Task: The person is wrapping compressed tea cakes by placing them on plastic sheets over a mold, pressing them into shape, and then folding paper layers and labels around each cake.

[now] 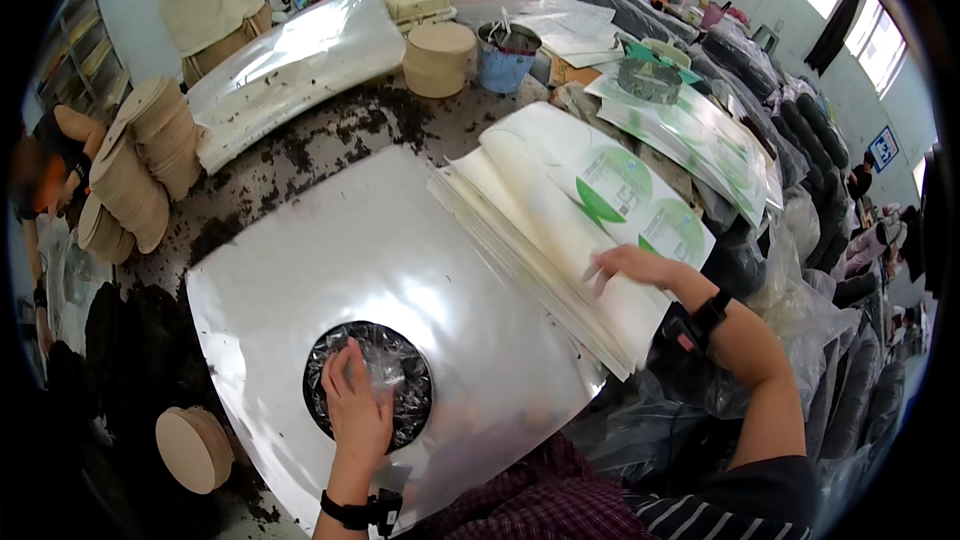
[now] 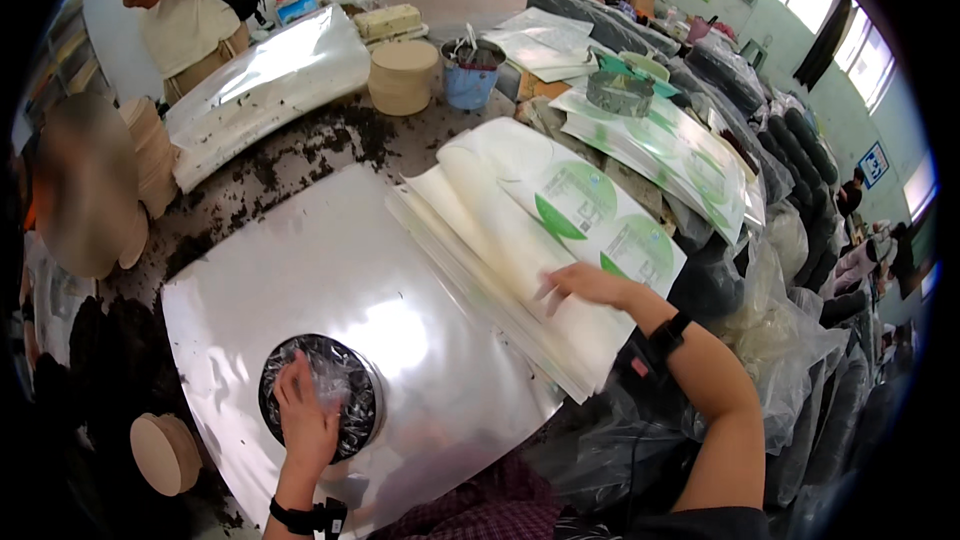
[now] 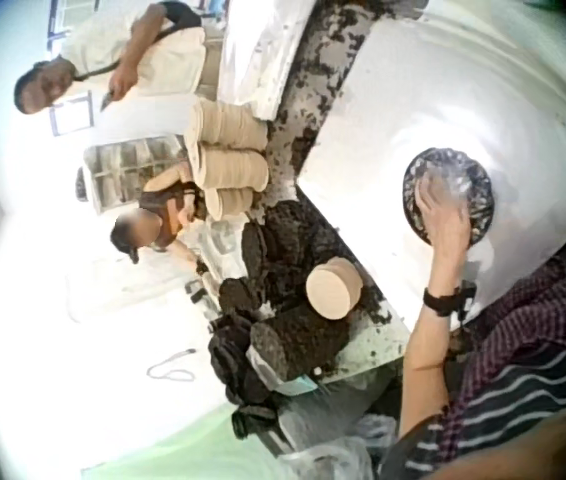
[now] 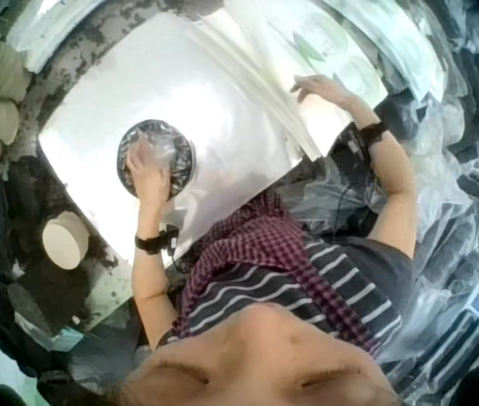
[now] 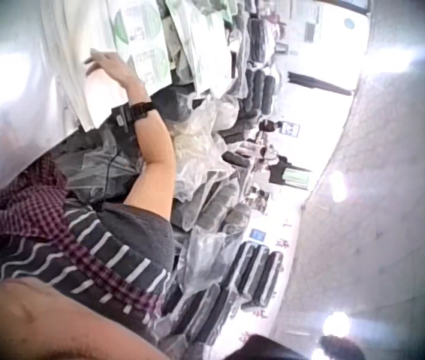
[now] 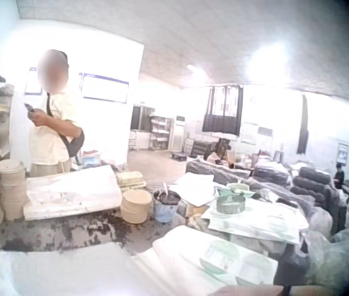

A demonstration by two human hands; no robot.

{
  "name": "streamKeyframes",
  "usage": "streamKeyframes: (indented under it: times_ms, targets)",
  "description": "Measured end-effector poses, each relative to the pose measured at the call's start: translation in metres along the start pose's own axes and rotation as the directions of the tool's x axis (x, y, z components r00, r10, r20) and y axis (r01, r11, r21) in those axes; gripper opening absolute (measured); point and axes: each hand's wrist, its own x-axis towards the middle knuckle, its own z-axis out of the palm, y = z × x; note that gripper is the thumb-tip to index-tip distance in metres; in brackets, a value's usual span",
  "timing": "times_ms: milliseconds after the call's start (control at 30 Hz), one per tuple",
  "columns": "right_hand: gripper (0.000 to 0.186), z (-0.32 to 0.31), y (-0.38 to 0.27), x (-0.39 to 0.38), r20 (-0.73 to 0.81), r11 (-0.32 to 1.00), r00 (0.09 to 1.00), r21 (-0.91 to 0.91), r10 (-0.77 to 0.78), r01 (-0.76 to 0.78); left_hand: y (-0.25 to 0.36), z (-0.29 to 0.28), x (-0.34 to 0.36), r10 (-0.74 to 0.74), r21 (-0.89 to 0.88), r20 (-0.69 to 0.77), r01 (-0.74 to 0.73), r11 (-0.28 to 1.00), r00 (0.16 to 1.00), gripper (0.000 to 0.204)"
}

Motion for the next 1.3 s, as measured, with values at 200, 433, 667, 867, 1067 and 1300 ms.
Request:
streamKeyframes:
  times_ms: [200, 433, 667, 867, 1067, 1300]
  targets:
    - [0.028, 0.02, 0.037, 0.055, -0.549, 0.786, 0.723, -0.618, -0.419, -0.013, 0.006, 0.008, -0.002, 0.044, -0.04, 0.032, -0.042, 0.998, 0.999, 0.049]
    - [0.016, -0.04, 0.061, 0.062, -0.873, 0.844, 0.483, 0.211, -0.064, 0.493, 0.002, 0.014, 0.0, 0.076, -0.056, 0.031, -0.075, 0.996, 0.997, 0.041]
    - [0.031, -0.059, 0.013, 0.019, -0.663, 0.934, 0.681, -0.346, -0.311, 0.09, 0.002, 0.008, -0.015, 0.044, -0.029, -0.013, -0.044, 0.999, 0.999, 0.043]
    - [0.033, 0.047, 0.092, 0.051, -0.544, 0.671, 0.637, -0.739, -0.546, -0.056, -0.006, 0.019, -0.013, 0.096, -0.029, -0.026, -0.096, 0.995, 0.995, 0.044]
    - [0.015, 0.001, 0.058, 0.053, -0.806, 0.973, 0.561, -0.231, -0.188, -0.005, -0.007, 0.023, -0.018, 0.033, -0.042, -0.012, -0.033, 0.999, 0.999, 0.043]
    - [0.033, -0.077, -0.06, -0.024, -0.97, 0.908, 0.22, -0.002, -0.104, 0.42, -0.014, 0.011, -0.02, 0.034, -0.073, -0.033, -0.037, 0.997, 0.999, 0.045]
